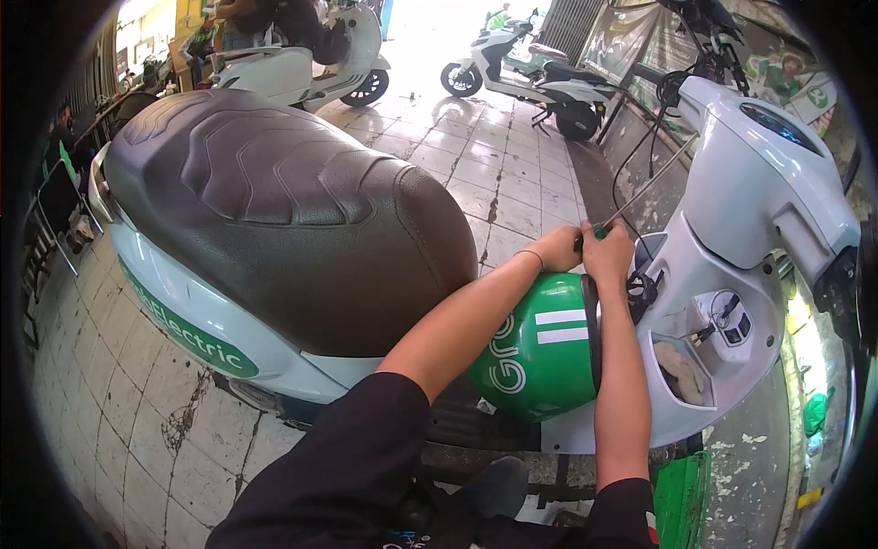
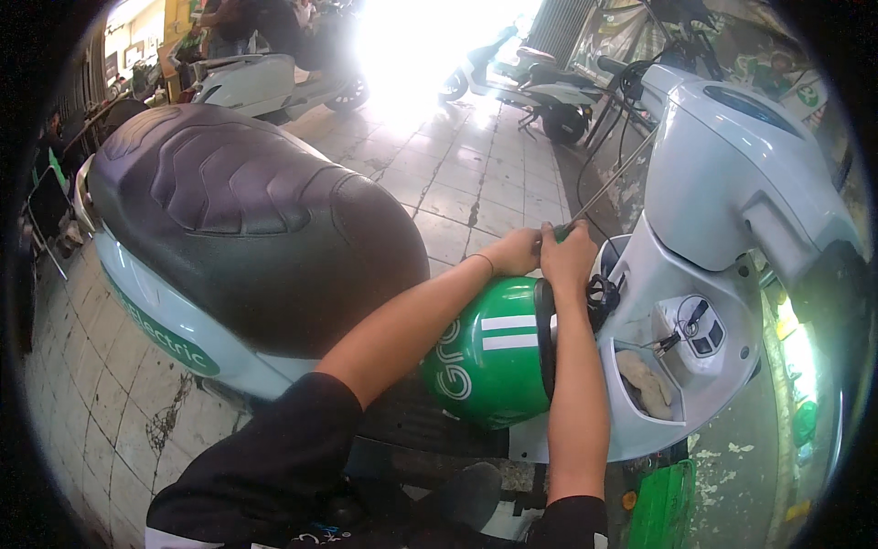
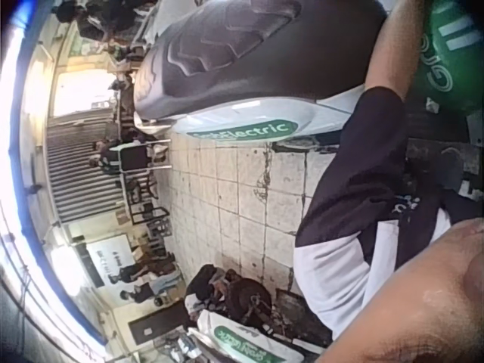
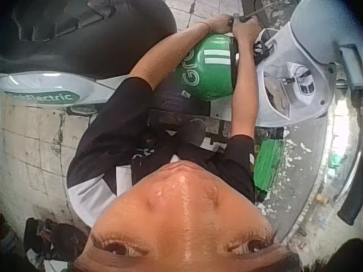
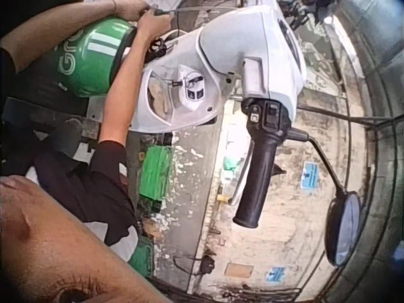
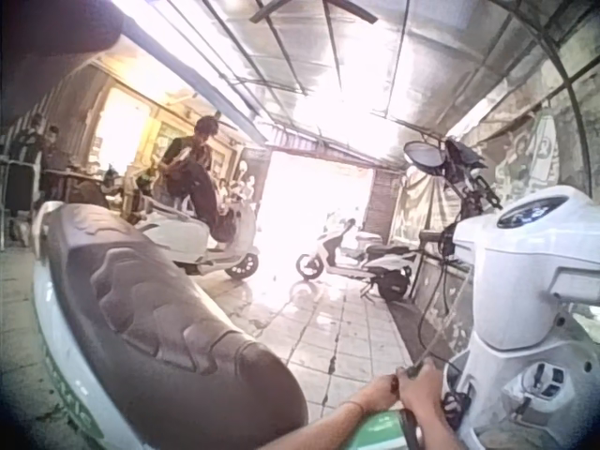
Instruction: The person uses a screwdriver to loosen and tighten screws on the front panel of an electric scooter.
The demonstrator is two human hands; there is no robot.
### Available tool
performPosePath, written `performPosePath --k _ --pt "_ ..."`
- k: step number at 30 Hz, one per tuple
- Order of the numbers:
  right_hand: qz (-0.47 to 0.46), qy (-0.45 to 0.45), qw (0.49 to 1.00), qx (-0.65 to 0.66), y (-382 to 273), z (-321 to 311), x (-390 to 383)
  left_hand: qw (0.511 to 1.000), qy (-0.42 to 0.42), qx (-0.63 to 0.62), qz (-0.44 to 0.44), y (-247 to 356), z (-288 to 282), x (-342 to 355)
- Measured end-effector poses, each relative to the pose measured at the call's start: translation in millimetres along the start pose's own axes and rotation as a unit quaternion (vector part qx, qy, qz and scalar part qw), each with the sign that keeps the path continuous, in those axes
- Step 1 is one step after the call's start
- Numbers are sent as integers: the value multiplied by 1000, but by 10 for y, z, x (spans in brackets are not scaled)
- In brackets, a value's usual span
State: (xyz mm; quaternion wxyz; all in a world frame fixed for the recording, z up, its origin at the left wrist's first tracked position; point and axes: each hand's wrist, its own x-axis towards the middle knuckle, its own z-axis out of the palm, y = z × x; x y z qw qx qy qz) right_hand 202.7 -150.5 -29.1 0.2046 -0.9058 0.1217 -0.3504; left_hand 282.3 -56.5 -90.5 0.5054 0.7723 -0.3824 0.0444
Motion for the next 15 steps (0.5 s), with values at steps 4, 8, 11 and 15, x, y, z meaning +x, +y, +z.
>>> performPosePath --k 4,8,11,15 --pt "-34 -2 999 6 38 12 -3 999 10 -12 34 -14 24 -44" --pt "-60 -4 997 42 42 18 -22 997 73 16 33 75 -14 -128" --pt "-58 3 997 48 13 13 -28 997 75 -6 17 122 -45 -139" --pt "9 -14 999 -44 3 19 -10 998 54 23 11 112 -44 -96"
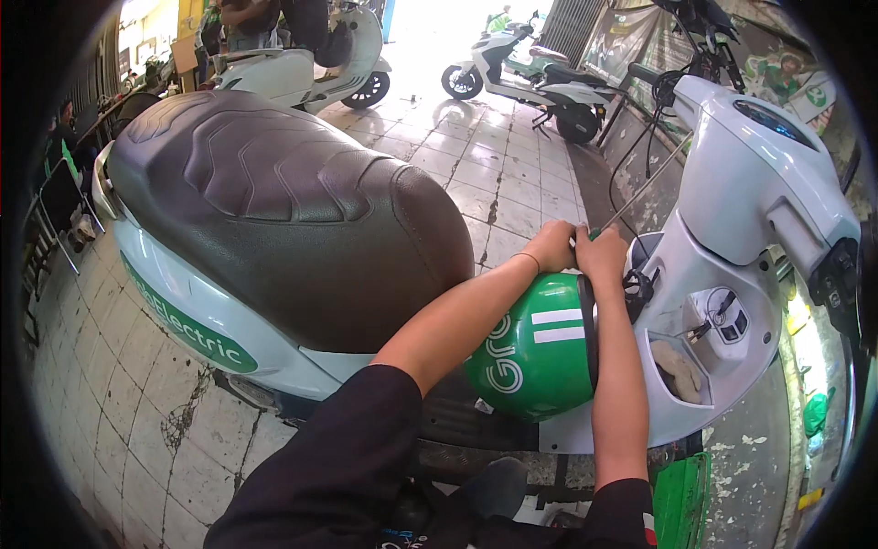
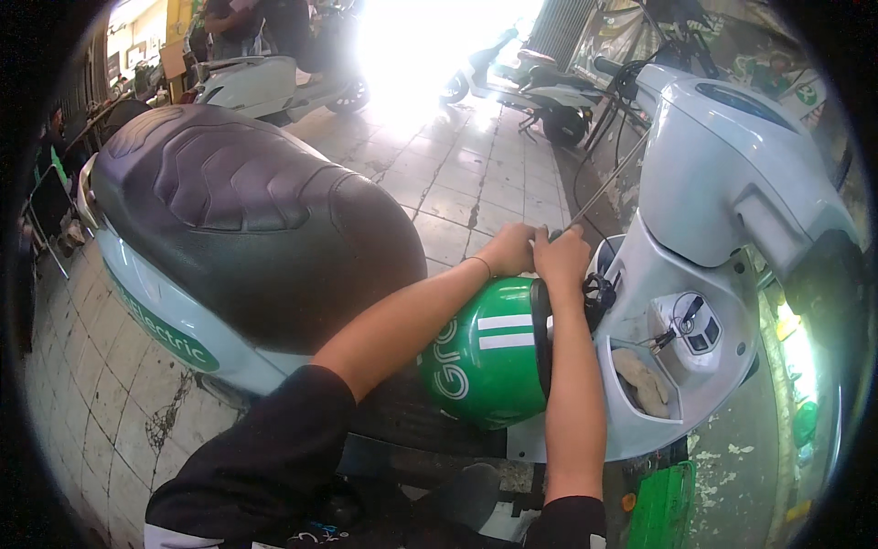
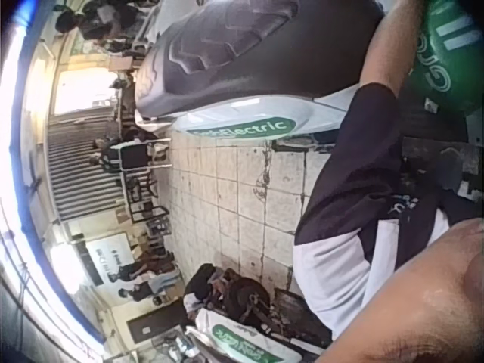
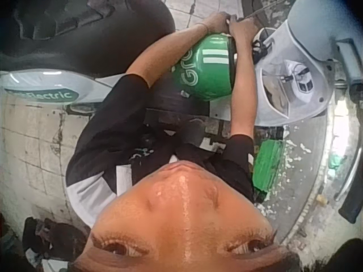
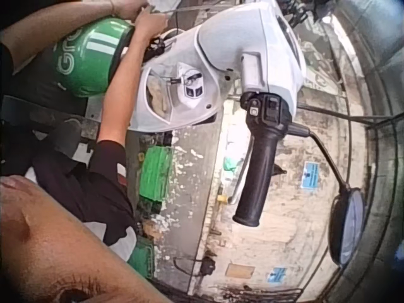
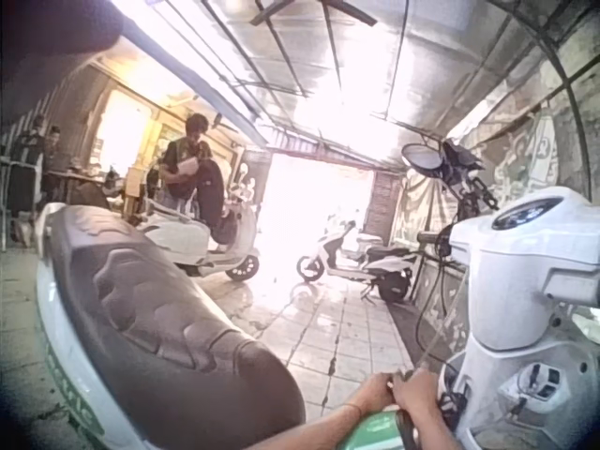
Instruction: The person uses a screwdriver to loosen and tighten screws on the front panel of an electric scooter.
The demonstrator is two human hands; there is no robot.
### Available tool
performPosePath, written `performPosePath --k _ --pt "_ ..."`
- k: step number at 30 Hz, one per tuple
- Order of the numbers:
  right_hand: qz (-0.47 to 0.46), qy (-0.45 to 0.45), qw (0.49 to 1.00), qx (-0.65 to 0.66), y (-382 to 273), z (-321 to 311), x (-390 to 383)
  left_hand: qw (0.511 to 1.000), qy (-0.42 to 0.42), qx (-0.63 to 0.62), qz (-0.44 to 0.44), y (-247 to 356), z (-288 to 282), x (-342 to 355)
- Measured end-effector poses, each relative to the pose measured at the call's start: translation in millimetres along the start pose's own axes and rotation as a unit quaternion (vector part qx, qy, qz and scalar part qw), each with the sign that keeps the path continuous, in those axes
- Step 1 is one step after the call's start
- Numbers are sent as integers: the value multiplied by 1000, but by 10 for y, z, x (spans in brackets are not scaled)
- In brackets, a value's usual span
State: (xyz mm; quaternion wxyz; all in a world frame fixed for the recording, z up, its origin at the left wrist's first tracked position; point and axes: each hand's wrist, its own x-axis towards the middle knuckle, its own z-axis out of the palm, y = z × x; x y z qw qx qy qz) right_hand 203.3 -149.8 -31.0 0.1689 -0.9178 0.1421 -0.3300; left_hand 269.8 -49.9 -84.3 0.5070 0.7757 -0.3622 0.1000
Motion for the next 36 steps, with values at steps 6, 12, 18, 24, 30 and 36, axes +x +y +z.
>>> performPosePath --k 6,12,18,24,30,36 --pt "-24 -11 999 -30 130 64 62 996 -82 -25 38 -42 -7 13" --pt "-53 -14 996 73 182 117 63 996 -29 82 28 94 -28 3" --pt "-72 -28 987 142 115 60 3 989 45 131 -56 175 -2 -35" --pt "-50 37 992 114 74 18 -29 998 -37 31 -32 -11 47 28" --pt "-27 57 998 -4 16 18 -32 995 -78 4 -69 -92 123 27" --pt "-14 -46 998 -44 49 10 22 998 -45 31 -24 17 100 -47"
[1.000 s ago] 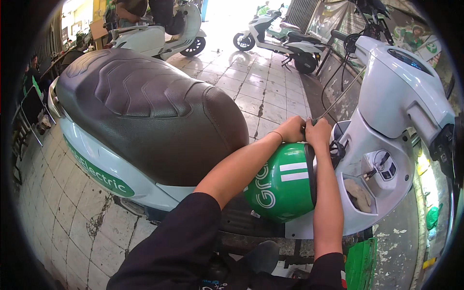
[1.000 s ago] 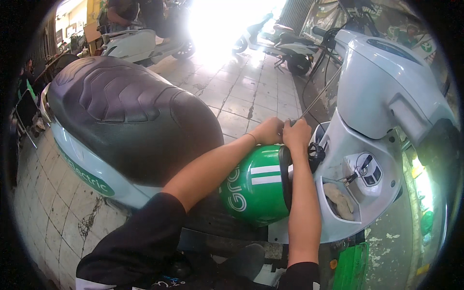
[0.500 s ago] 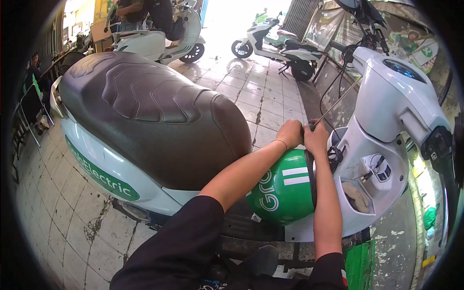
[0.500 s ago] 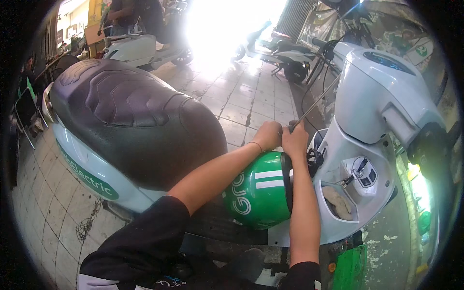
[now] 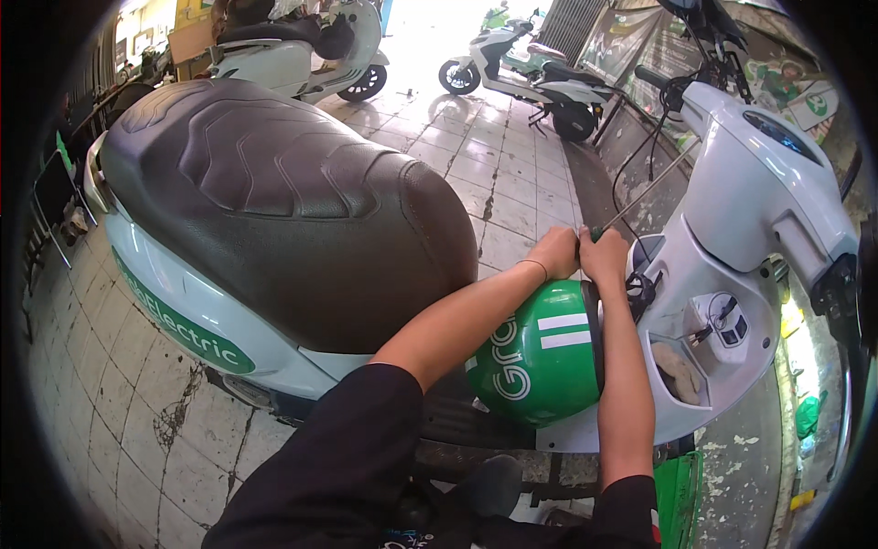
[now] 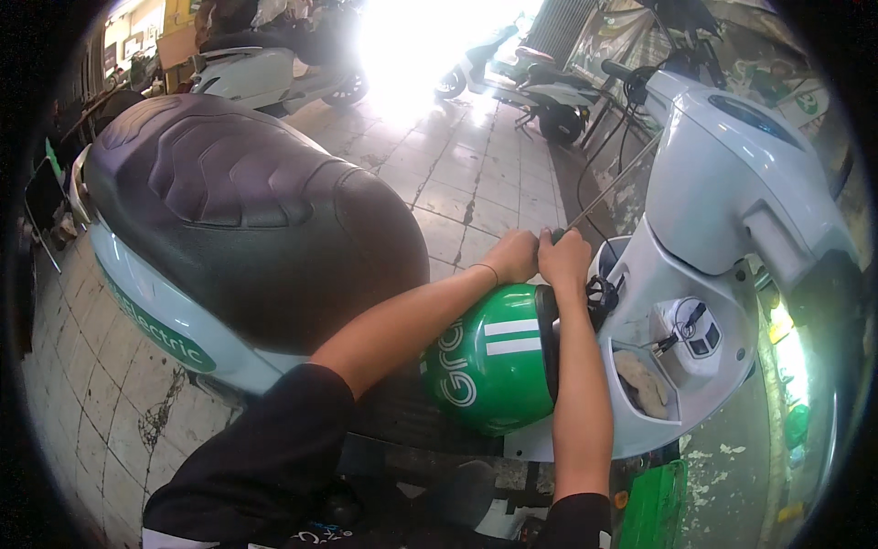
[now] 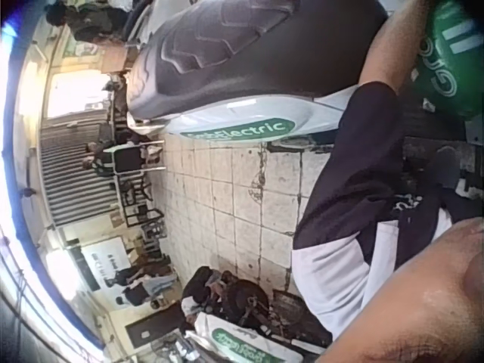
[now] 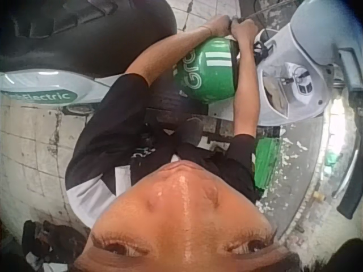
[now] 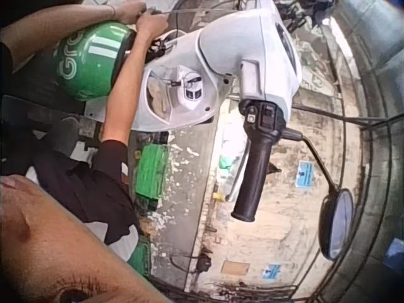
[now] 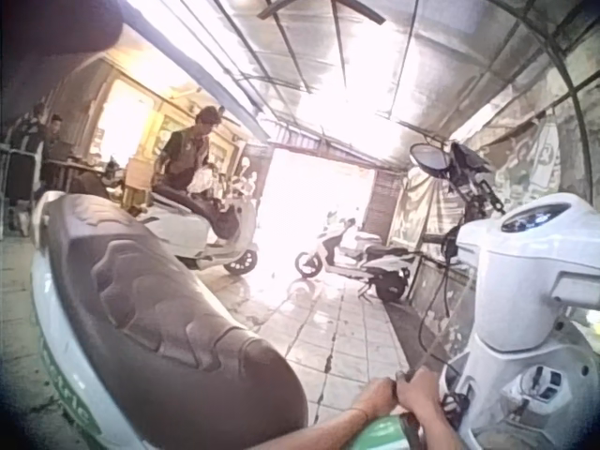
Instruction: The person uses a screwdriver to loosen and tighten screws on the front panel of an electric scooter.
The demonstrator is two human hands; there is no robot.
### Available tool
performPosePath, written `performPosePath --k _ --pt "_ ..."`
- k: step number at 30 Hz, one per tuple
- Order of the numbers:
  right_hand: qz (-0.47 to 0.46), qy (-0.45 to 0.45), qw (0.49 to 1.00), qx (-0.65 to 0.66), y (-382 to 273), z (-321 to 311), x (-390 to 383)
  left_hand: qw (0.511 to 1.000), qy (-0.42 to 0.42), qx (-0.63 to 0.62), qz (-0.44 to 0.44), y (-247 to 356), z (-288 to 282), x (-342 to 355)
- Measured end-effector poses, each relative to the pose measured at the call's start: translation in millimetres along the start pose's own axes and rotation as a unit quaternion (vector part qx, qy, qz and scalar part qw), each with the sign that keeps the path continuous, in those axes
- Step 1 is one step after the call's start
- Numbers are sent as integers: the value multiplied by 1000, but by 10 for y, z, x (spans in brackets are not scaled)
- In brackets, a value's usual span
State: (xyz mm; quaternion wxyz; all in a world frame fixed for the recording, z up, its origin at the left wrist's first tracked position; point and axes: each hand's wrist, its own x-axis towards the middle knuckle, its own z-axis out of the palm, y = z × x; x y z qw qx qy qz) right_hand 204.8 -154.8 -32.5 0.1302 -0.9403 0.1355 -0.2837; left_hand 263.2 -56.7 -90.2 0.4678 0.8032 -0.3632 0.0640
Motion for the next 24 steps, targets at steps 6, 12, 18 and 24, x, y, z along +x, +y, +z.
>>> performPosePath --k 6,12,18,24 --pt "-23 -31 998 51 54 26 12 994 52 96 3 142 -62 -50" --pt "22 8 995 100 22 -25 -45 992 53 90 -72 206 -133 -78" --pt "64 19 995 76 -18 -67 -57 997 -65 14 -31 -38 -27 68" --pt "7 70 993 91 48 -23 -16 996 -16 -40 74 -137 52 120"
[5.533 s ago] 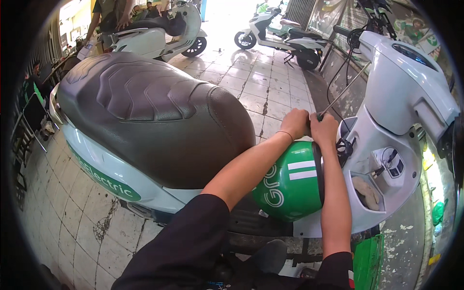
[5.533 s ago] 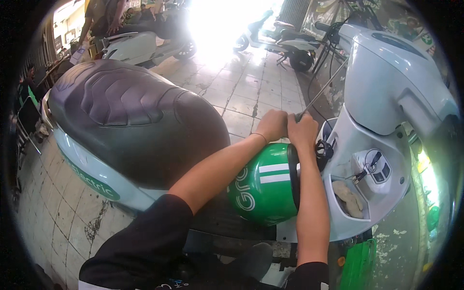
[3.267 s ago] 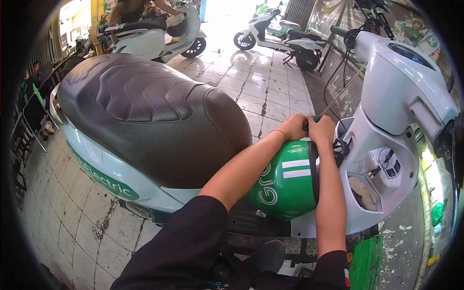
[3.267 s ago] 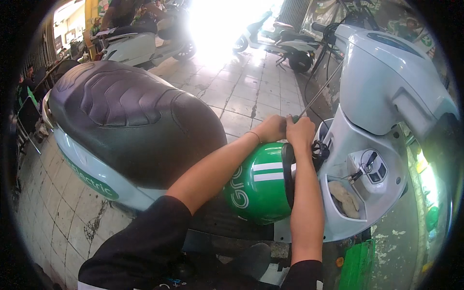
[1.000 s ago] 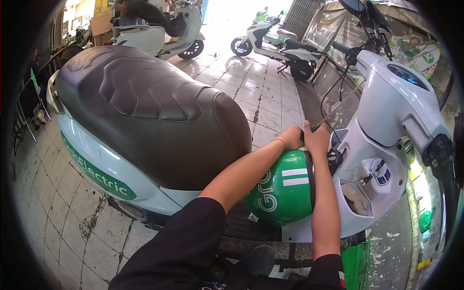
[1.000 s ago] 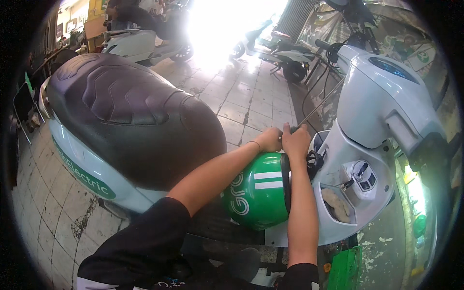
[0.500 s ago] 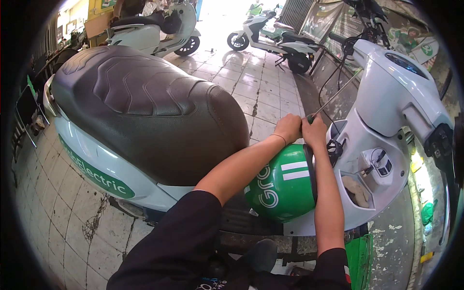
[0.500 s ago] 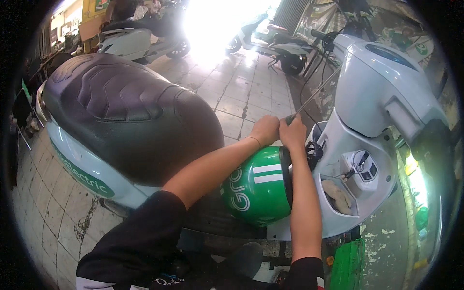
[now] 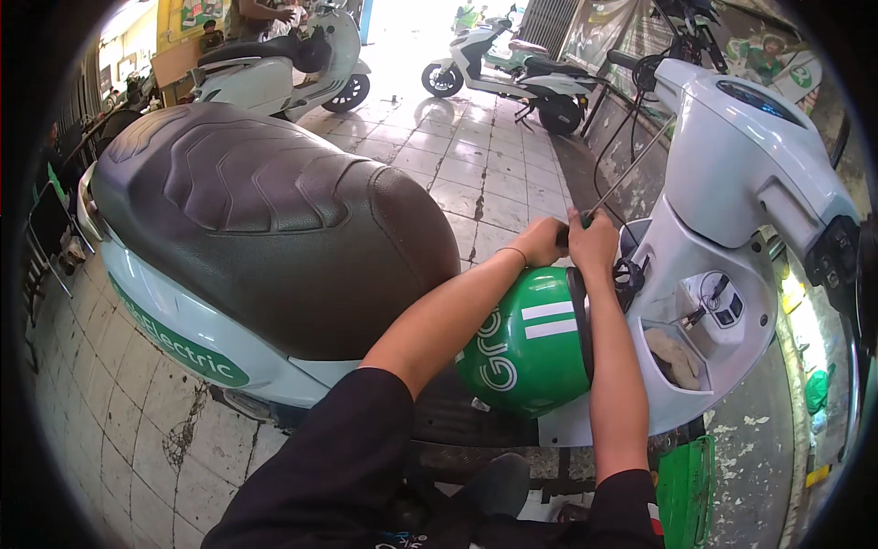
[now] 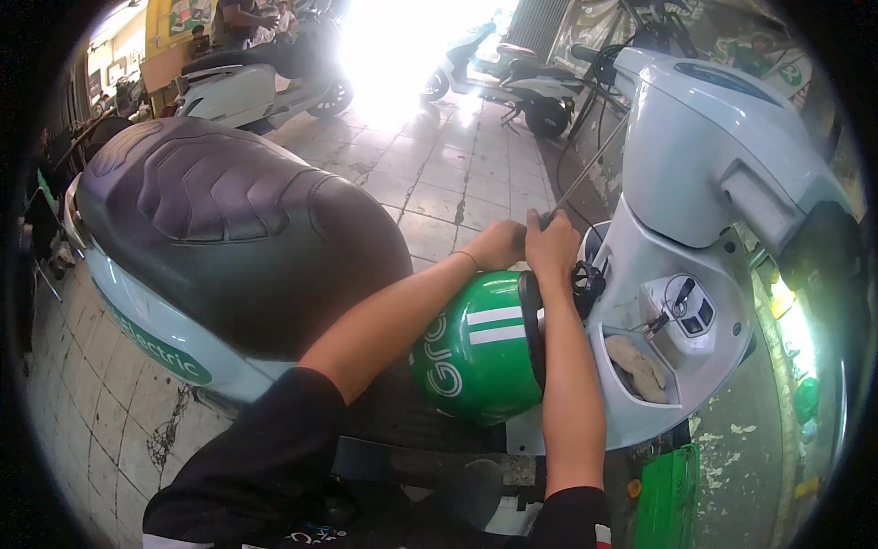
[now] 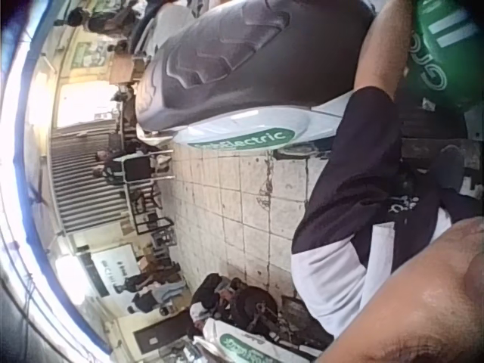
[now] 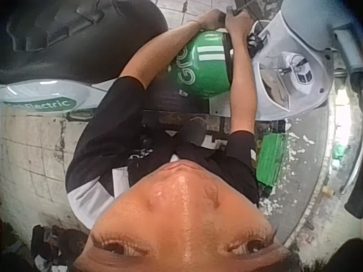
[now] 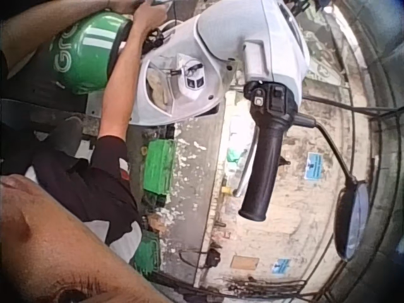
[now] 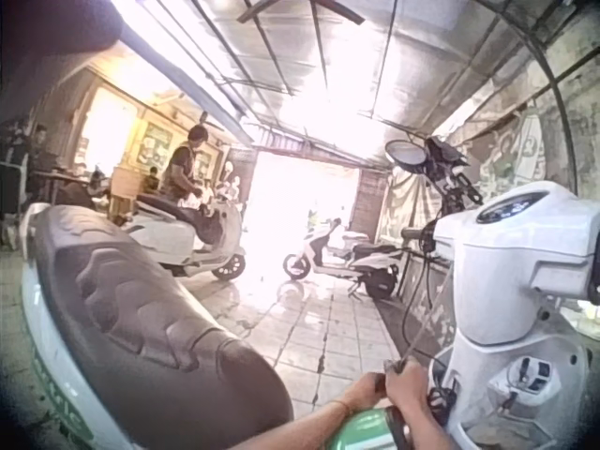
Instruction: The person uses a screwdriver to loosen and tighten screws on the front panel of an electric scooter.
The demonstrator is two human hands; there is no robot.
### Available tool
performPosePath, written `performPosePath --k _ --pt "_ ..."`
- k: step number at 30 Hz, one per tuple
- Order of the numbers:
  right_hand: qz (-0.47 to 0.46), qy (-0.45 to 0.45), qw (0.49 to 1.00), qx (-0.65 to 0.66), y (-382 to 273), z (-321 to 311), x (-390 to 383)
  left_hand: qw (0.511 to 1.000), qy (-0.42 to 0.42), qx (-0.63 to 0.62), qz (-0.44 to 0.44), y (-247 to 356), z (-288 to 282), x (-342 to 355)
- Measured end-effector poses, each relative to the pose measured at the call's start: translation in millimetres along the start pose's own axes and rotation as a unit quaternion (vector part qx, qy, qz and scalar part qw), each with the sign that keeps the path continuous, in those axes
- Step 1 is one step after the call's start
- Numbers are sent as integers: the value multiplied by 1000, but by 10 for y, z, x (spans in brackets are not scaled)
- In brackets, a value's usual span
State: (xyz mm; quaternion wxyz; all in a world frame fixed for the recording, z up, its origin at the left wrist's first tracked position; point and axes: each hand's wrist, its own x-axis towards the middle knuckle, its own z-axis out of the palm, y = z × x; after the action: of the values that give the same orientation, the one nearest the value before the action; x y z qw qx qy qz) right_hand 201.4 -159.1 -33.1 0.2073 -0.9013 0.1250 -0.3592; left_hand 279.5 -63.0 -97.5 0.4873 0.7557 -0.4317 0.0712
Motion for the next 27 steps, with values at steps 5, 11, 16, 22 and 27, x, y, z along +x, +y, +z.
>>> performPosePath --k 5,11,16,22,27 --pt "-56 26 997 38 69 63 -9 994 43 88 -46 191 -59 -63" --pt "-50 24 998 26 118 97 6 990 23 116 -82 229 -104 -18" --pt "-35 -202 978 -37 182 77 23 971 -93 170 -144 101 -43 -5" --pt "-203 -78 973 -82 -85 -127 -116 977 -66 196 -42 -189 17 146" --pt "-291 92 950 60 -459 -816 -244 985 -74 148 56 -15 -153 174"
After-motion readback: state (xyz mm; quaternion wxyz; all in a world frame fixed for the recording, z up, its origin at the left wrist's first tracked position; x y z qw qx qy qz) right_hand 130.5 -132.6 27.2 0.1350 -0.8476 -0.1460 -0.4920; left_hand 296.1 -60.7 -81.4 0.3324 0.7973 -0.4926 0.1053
